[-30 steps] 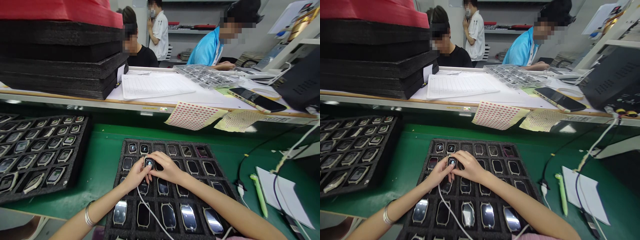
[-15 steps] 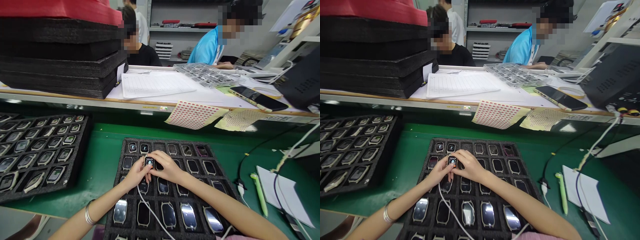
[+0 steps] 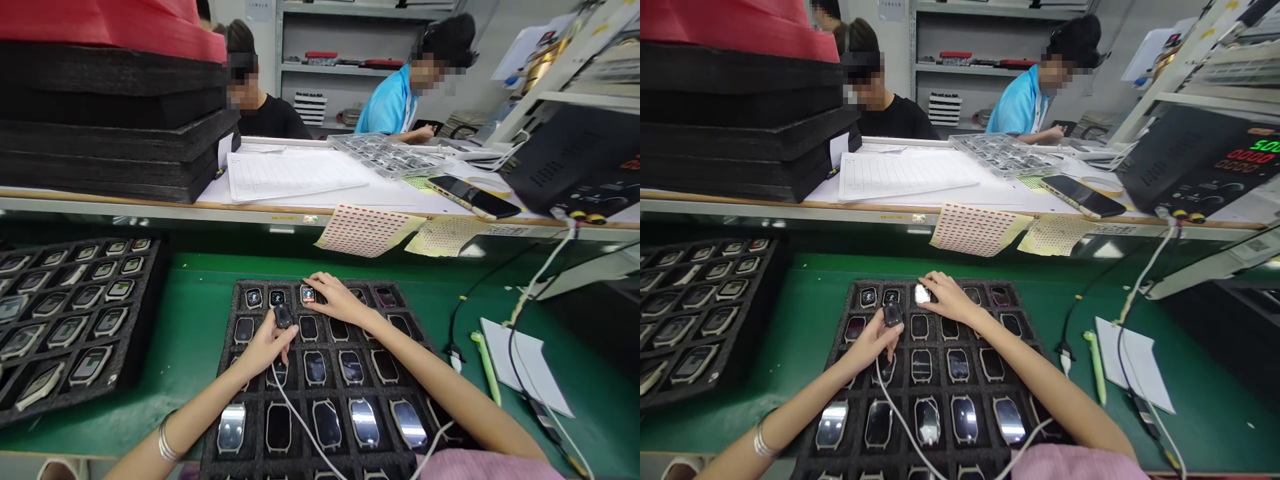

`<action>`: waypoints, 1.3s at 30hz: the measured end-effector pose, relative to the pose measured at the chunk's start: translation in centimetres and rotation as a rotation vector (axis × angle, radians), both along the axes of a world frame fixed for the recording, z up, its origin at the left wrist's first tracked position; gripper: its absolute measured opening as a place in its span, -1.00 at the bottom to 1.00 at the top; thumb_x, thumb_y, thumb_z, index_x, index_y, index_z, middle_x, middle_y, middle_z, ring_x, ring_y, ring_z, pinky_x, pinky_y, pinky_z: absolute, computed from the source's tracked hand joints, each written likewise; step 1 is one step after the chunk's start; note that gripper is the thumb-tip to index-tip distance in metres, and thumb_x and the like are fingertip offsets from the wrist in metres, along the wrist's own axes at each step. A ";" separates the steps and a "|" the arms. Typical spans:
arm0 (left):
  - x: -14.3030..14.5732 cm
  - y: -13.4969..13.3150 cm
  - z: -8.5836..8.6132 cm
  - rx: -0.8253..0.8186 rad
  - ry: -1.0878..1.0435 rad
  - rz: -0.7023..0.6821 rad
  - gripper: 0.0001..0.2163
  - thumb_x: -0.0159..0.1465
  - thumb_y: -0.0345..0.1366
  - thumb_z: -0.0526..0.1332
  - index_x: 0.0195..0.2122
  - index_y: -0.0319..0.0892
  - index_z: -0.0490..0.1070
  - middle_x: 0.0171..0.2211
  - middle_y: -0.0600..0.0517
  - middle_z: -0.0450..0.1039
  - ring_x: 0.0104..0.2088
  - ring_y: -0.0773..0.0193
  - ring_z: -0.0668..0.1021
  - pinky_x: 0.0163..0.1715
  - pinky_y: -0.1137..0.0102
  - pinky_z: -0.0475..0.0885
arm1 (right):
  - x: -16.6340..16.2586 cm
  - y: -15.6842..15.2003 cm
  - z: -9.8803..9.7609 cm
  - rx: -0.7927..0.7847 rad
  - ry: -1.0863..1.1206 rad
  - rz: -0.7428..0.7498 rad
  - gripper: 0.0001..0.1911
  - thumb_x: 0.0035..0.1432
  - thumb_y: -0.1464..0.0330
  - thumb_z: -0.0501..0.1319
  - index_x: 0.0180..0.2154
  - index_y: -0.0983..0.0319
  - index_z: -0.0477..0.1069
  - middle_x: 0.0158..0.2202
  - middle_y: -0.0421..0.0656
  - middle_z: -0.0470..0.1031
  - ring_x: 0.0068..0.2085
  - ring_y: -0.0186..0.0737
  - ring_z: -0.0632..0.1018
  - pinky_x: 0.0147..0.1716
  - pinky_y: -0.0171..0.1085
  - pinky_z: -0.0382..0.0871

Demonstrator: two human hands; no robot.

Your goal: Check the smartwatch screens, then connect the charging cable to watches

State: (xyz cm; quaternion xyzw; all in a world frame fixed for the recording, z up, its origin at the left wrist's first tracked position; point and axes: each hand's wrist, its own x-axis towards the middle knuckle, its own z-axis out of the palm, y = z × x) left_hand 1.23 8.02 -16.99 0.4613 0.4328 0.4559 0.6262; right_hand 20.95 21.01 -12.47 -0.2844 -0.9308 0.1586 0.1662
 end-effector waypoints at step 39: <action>2.9 -0.5 1.5 -0.013 -0.156 -0.065 -0.55 0.10 -0.07 0.30 -0.14 -0.31 0.28 -0.54 0.01 0.45 -0.56 0.25 0.53 -0.63 0.44 0.43 | 0.1 -7.4 0.6 -0.162 0.128 0.162 -0.60 0.17 0.36 0.25 0.05 0.21 0.28 -0.07 -0.05 0.42 -0.04 -0.09 0.44 -0.05 -0.15 0.28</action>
